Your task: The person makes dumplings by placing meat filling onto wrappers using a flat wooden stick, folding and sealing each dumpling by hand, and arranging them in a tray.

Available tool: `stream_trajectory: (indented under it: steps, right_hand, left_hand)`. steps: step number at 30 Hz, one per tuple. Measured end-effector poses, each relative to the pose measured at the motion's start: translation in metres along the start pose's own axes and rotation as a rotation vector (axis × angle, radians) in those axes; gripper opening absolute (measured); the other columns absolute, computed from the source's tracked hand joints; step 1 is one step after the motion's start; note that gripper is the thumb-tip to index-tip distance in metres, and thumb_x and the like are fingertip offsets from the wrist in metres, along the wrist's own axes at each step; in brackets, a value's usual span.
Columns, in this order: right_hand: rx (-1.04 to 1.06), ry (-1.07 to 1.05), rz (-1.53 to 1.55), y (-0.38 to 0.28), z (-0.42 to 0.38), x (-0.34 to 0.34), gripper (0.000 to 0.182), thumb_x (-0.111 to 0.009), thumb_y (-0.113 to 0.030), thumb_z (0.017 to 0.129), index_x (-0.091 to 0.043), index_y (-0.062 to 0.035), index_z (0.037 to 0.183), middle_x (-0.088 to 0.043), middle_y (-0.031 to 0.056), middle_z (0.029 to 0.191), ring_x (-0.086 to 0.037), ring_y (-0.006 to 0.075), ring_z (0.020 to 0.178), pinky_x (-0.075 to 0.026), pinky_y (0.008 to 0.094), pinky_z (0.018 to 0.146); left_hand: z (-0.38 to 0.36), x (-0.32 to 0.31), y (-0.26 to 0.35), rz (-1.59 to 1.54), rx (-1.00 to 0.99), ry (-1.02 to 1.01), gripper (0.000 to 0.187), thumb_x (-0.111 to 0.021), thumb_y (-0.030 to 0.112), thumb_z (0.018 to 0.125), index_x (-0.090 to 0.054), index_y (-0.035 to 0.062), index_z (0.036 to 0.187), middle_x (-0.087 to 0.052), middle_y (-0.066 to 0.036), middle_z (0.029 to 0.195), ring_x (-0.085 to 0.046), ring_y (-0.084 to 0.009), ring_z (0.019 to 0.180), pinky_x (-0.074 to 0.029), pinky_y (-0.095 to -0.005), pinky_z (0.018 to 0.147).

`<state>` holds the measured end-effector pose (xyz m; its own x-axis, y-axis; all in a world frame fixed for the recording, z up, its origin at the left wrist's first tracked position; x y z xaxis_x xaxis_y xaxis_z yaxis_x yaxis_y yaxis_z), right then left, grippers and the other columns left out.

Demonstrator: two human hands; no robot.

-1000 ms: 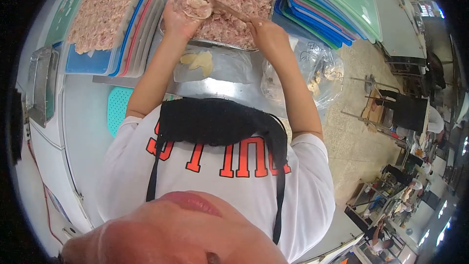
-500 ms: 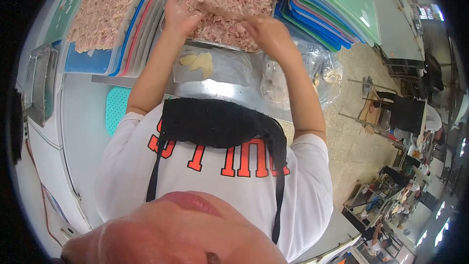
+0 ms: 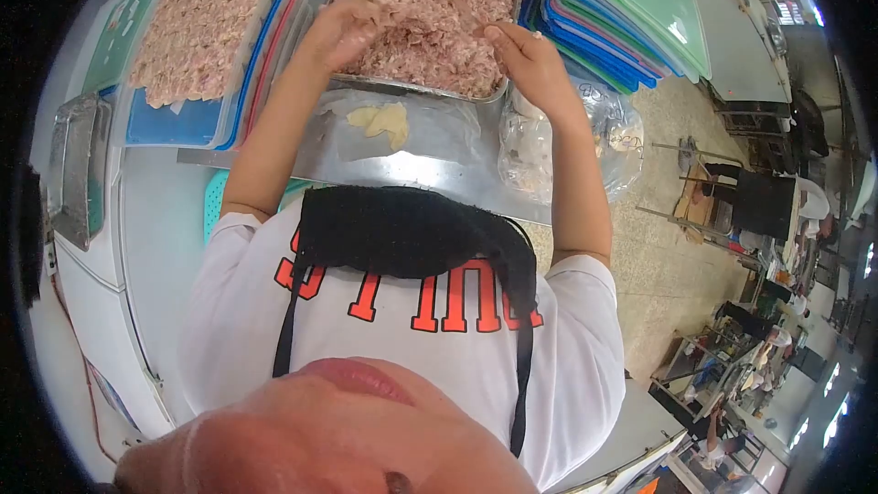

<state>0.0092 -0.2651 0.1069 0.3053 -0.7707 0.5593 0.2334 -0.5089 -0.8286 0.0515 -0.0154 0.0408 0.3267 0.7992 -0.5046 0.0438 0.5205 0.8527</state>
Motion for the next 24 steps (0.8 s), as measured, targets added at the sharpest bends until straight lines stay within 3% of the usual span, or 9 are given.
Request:
stream_trajectory:
  steps: [2, 3, 5, 9, 14, 18, 20, 22, 24]
  right_hand:
    - [-0.016, 0.030, -0.021, 0.012, 0.001, -0.005, 0.032, -0.052, -0.031, 0.098, -0.067, -0.0043, 0.109, -0.044, -0.0036, 0.063, -0.041, 0.0051, 0.057, -0.034, 0.0216, 0.052]
    - [0.031, 0.033, -0.094, 0.010, 0.000, -0.012, 0.032, -0.053, -0.030, 0.098, -0.067, -0.0038, 0.109, -0.048, -0.0010, 0.066, -0.044, 0.0074, 0.060, -0.038, 0.0236, 0.056]
    - [0.100, 0.030, -0.259, 0.007, -0.003, -0.026, 0.032, -0.056, -0.029, 0.096, -0.065, -0.0027, 0.111, -0.063, 0.0109, 0.078, -0.059, 0.0195, 0.071, -0.047, 0.0312, 0.068]
    - [0.306, 0.060, -0.508, 0.014, 0.001, -0.038, 0.028, -0.058, -0.026, 0.093, -0.065, -0.0039, 0.109, -0.067, 0.0176, 0.093, -0.064, 0.0343, 0.085, -0.051, 0.0382, 0.073]
    - [0.338, 0.206, -0.774, -0.026, -0.010, -0.023, 0.019, -0.059, -0.024, 0.091, -0.066, -0.0088, 0.100, -0.065, 0.0139, 0.084, -0.064, 0.0343, 0.076, -0.050, 0.0430, 0.062]
    - [0.328, 0.098, -0.741, 0.003, 0.002, -0.036, 0.022, -0.055, -0.024, 0.092, -0.063, -0.0064, 0.104, -0.064, 0.0157, 0.086, -0.064, 0.0343, 0.079, -0.051, 0.0450, 0.065]
    - [0.368, 0.094, -0.295, 0.007, 0.006, -0.015, 0.026, -0.053, -0.024, 0.094, -0.066, -0.0041, 0.104, -0.066, 0.0193, 0.088, -0.064, 0.0353, 0.081, -0.050, 0.0422, 0.069]
    - [0.238, 0.144, -0.173, 0.019, 0.007, 0.003, 0.030, -0.050, -0.027, 0.097, -0.067, -0.0026, 0.104, -0.066, 0.0171, 0.084, -0.064, 0.0280, 0.075, -0.048, 0.0366, 0.069]
    - [0.012, 0.065, 0.071, 0.050, 0.009, 0.009, 0.032, -0.048, -0.030, 0.100, -0.067, -0.0043, 0.102, -0.049, -0.0011, 0.061, -0.045, 0.0070, 0.051, -0.034, 0.0229, 0.047]
  left_hand:
    - [-0.006, -0.009, 0.001, -0.659, 0.165, 0.037, 0.046, -0.061, 0.005, 0.082, -0.051, 0.0033, 0.127, -0.060, -0.011, 0.109, -0.062, -0.0230, 0.097, -0.052, -0.0399, 0.090]
    - [-0.003, -0.006, -0.004, -0.658, 0.163, 0.036, 0.046, -0.061, 0.005, 0.082, -0.051, 0.0033, 0.127, -0.060, -0.011, 0.109, -0.062, -0.0230, 0.097, -0.052, -0.0399, 0.090]
    - [0.004, -0.001, -0.016, -0.690, 0.070, -0.029, 0.055, -0.050, 0.036, 0.093, -0.044, -0.0022, 0.132, -0.057, -0.021, 0.120, -0.056, -0.0355, 0.111, -0.040, -0.0577, 0.101]
    - [-0.001, -0.029, -0.001, -0.609, 0.066, 0.241, 0.054, -0.051, 0.039, 0.093, -0.049, -0.0029, 0.126, -0.059, -0.021, 0.115, -0.057, -0.0355, 0.108, -0.043, -0.0559, 0.097]
    - [0.017, 0.035, -0.044, -0.554, 0.060, 0.258, 0.043, -0.051, 0.038, 0.093, -0.058, -0.0003, 0.110, -0.061, -0.015, 0.108, -0.057, -0.0347, 0.105, -0.046, -0.0522, 0.090]
    - [0.015, -0.006, -0.024, -0.637, -0.079, 0.507, 0.042, -0.049, 0.035, 0.092, -0.056, -0.0005, 0.113, -0.061, -0.016, 0.108, -0.056, -0.0346, 0.106, -0.046, -0.0501, 0.091]
    - [0.009, -0.003, -0.017, -0.718, -0.105, 0.412, 0.037, -0.052, 0.022, 0.090, -0.052, -0.0005, 0.119, -0.061, -0.017, 0.111, -0.055, -0.0345, 0.110, -0.047, -0.0468, 0.093]
    - [0.015, 0.014, -0.022, -0.662, -0.033, 0.395, 0.036, -0.052, 0.015, 0.088, -0.051, 0.0009, 0.122, -0.061, -0.017, 0.112, -0.055, -0.0348, 0.112, -0.047, -0.0455, 0.095]
    - [0.018, 0.010, -0.028, -0.610, 0.046, 0.376, 0.038, -0.053, 0.008, 0.087, -0.049, 0.0023, 0.125, -0.061, -0.017, 0.114, -0.055, -0.0352, 0.114, -0.046, -0.0441, 0.096]
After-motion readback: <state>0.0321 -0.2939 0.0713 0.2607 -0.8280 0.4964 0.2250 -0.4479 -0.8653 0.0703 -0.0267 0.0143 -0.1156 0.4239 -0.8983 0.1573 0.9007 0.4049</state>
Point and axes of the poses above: each hand's wrist, its own z-axis towards the middle knuckle, its own x-axis out of the back of the hand, y = z × x, the point moved 4 cm from there along z, towards the middle knuckle
